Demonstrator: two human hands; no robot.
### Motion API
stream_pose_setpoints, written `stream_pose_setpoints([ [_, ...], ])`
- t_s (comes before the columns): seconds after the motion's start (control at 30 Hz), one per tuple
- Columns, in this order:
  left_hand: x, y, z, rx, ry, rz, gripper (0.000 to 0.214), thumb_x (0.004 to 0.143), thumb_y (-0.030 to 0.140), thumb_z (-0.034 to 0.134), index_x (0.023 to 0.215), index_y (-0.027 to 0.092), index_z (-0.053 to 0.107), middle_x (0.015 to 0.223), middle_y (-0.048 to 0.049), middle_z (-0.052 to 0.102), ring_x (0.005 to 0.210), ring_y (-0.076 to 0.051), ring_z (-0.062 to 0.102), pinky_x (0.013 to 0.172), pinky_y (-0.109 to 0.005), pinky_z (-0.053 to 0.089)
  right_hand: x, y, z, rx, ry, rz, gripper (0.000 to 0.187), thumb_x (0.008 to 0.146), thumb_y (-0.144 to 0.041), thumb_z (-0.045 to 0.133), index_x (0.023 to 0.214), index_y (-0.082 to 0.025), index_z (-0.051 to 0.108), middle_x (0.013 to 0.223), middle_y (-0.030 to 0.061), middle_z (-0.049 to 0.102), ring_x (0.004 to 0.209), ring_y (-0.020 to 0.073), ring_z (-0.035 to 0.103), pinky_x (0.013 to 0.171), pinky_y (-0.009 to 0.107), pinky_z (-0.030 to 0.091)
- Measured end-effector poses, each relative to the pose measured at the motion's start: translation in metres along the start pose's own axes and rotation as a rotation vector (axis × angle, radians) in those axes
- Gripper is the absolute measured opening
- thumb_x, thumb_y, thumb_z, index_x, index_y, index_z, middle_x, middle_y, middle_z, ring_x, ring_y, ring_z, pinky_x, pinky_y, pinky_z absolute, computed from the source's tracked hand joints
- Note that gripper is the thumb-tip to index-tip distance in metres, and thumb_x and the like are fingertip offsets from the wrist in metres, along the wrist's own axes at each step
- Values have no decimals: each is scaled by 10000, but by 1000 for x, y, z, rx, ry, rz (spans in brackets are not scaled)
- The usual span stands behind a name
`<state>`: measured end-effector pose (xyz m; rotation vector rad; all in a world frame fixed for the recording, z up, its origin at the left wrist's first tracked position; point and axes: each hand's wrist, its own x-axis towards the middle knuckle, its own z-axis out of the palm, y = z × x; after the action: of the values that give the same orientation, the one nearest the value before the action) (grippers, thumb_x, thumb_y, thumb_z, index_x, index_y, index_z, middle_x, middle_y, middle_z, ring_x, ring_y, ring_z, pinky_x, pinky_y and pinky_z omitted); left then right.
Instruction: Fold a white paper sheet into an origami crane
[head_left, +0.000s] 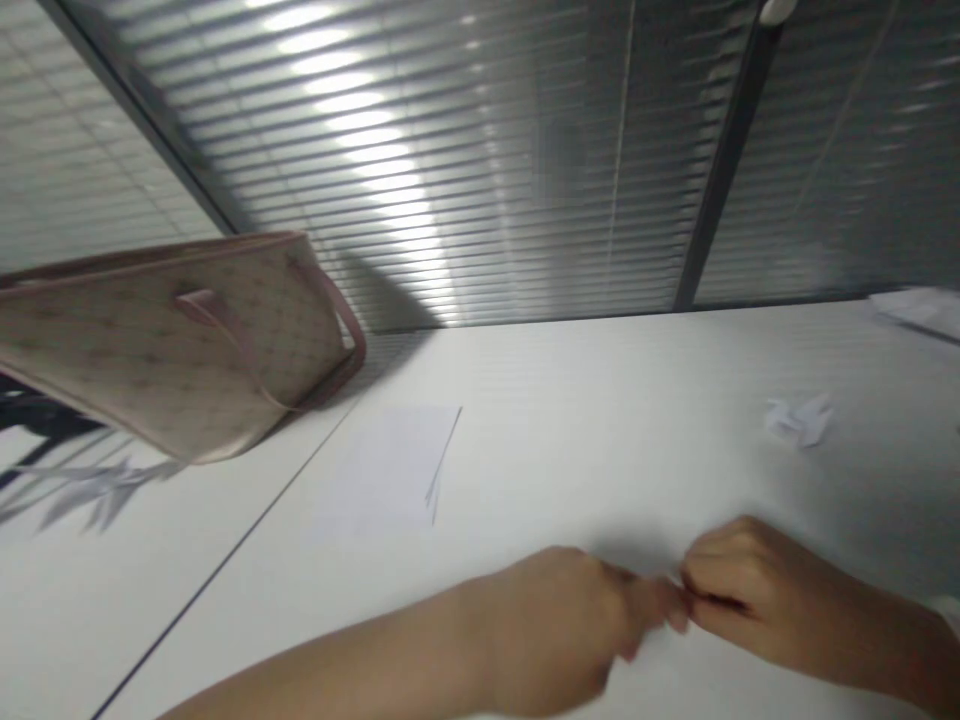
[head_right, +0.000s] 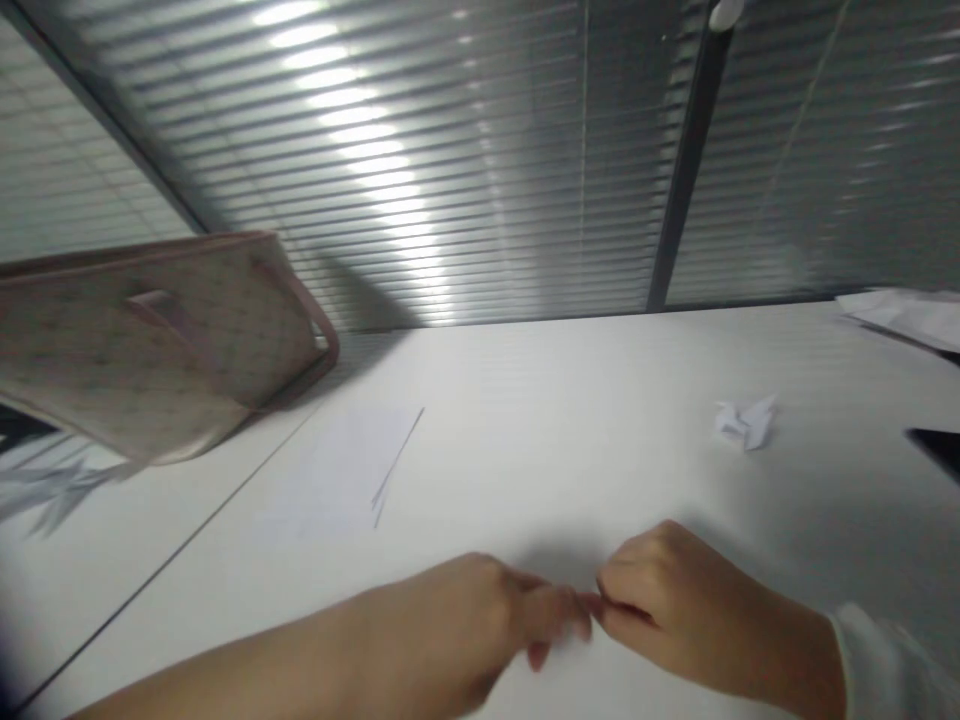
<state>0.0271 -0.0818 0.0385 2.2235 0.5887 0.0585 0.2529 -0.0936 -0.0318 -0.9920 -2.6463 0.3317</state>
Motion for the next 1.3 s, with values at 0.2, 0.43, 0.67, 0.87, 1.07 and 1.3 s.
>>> stream_pose_setpoints([
  [0.2,-82,3,-25,576,155,-241,273,916,267,556,1184,217,579,1084,-57,676,968,-212,649,866,-334,506,13,-9,31,15,283,-104,336,945,-216,456,612,-196,487,540,-30,531,481,101,503,515,289,286],
  [0.43,-152,-97,-41,649,736,-669,402,966,381,376,1214,141,582,1263,-149,600,1149,-275,582,997,-444,440,-1,10,59,128,96,19,321,955,-309,464,652,-207,494,609,-38,540,543,95,513,551,268,326],
  [0.67,-132,-114,-32,616,626,-765,619,877,568,490,1392,226,441,1482,-102,382,1385,-299,303,1098,-467,303,-4,13,63,143,90,56,323,952,-340,464,659,-209,495,620,-33,527,561,104,508,573,266,339],
  [0.87,-129,-128,-26,621,671,-932,767,859,681,402,1416,152,406,1485,-197,339,1396,-332,260,1100,-517,243,-3,12,56,189,54,63,304,949,-319,470,667,-212,515,640,-28,557,576,108,528,573,262,352],
  [1.07,-133,-131,-24,639,663,-971,694,886,655,380,1418,210,409,1494,-165,335,1401,-301,257,1111,-486,233,-3,13,60,183,100,45,294,928,-318,507,654,-214,516,626,-24,560,560,114,536,558,259,367],
  [1.3,-133,-133,-29,666,657,-946,533,930,524,423,1373,233,478,1460,-115,412,1371,-272,337,1092,-428,306,-4,10,65,195,238,59,305,892,-379,560,634,-222,520,596,-39,543,532,95,535,545,230,399],
])
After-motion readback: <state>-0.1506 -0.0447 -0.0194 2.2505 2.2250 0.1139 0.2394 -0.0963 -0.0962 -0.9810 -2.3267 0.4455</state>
